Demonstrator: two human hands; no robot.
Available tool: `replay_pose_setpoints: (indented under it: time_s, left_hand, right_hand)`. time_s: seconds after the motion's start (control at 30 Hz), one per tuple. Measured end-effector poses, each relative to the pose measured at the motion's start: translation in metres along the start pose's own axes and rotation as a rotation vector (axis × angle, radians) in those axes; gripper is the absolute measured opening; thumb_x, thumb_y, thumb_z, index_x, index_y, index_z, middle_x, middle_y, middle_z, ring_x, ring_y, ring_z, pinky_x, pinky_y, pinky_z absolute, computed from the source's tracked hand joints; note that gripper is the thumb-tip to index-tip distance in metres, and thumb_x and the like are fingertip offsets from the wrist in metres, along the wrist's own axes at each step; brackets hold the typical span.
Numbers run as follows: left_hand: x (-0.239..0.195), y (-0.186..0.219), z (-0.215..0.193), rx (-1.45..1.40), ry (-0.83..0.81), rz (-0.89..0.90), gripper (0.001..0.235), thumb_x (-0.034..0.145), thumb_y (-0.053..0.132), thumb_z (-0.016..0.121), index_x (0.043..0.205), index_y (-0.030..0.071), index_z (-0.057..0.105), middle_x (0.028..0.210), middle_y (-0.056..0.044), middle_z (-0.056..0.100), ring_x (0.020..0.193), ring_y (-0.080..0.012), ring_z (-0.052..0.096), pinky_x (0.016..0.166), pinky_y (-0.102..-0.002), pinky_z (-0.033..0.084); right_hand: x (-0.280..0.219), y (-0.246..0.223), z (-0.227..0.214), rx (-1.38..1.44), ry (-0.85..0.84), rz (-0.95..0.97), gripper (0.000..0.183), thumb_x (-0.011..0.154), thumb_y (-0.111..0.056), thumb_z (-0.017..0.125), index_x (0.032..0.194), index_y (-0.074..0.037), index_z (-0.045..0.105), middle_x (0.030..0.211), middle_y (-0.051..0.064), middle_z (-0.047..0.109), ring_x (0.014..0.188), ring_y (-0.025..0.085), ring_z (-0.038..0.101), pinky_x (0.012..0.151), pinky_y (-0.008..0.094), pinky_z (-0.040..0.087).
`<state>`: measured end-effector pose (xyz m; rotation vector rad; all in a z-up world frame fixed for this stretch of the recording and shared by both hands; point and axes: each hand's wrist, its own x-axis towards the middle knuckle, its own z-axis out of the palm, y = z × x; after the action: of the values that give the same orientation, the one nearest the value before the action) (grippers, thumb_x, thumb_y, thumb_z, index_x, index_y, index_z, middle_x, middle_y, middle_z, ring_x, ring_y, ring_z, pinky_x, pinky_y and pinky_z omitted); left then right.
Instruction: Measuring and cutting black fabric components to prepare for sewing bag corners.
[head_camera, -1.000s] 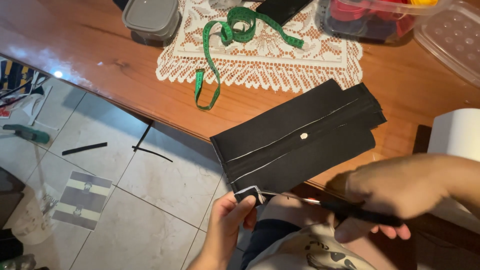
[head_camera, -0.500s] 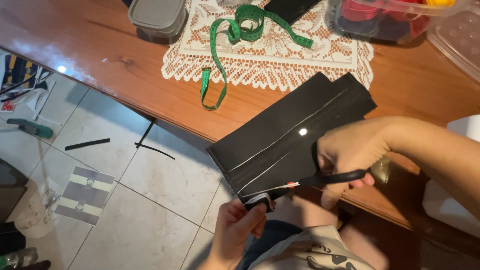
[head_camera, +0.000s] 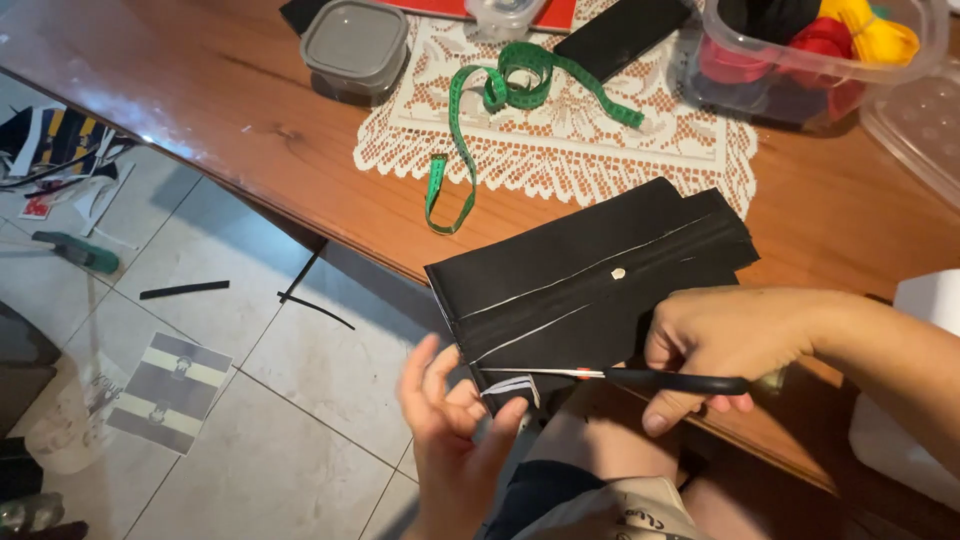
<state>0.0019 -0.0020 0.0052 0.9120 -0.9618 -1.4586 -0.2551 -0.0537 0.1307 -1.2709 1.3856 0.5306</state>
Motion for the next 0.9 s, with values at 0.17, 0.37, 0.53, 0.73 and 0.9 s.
replay_pose_setpoints:
  time_s: [0.17,0.37,0.53,0.73,0.9]
  left_hand:
    - [0.008,0.020,-0.002,0.585,-0.298,0.149,0.045,0.090,0.020,0.073,0.133,0.008,0.068,0.060,0.005,0.046,0.055,-0.0079,0.034,0.126,-0.042,0.024]
    - [0.008,0.016,0.003,0.281,-0.316,0.020,0.045,0.087,0.010,0.078,0.130,0.002,0.065,0.116,-0.010,0.066,0.096,-0.0150,0.070,0.086,-0.027,0.058]
    - [0.009,0.037,0.007,0.421,-0.387,0.055,0.041,0.088,0.018,0.079,0.127,0.009,0.070,0.107,-0.005,0.065,0.089,-0.0112,0.066,0.078,-0.024,0.056]
    - [0.010,0.051,0.010,0.561,-0.446,0.045,0.039,0.084,0.011,0.082,0.122,0.016,0.073,0.100,0.001,0.066,0.068,-0.0086,0.045,0.064,-0.022,0.046]
    - [0.013,0.055,0.012,0.469,-0.491,0.029,0.040,0.085,0.006,0.081,0.124,0.010,0.071,0.108,-0.004,0.067,0.080,-0.0084,0.058,0.075,-0.023,0.056]
  right_hand:
    - [-0.008,0.003,-0.002,-0.275,0.068,-0.001,0.046,0.079,-0.055,0.088,0.061,-0.017,0.070,0.045,-0.004,0.065,0.046,0.005,0.058,0.056,0.022,0.047]
    - [-0.008,0.017,-0.003,-0.448,0.205,-0.050,0.059,0.073,-0.071,0.091,0.060,-0.020,0.066,0.050,-0.002,0.050,0.055,0.015,0.040,0.056,0.029,0.040]
    - [-0.025,0.000,-0.001,-0.594,0.252,0.060,0.052,0.064,-0.079,0.089,0.069,-0.029,0.073,0.062,-0.003,0.066,0.064,0.019,0.056,0.064,0.031,0.044]
    - [-0.023,0.009,-0.001,-0.627,0.261,-0.012,0.057,0.063,-0.079,0.091,0.066,-0.027,0.069,0.061,-0.005,0.068,0.064,0.019,0.057,0.066,0.030,0.045]
    - [-0.017,0.019,0.003,-0.613,0.314,-0.047,0.058,0.058,-0.084,0.092,0.067,-0.030,0.074,0.060,-0.004,0.068,0.061,0.019,0.057,0.062,0.030,0.046]
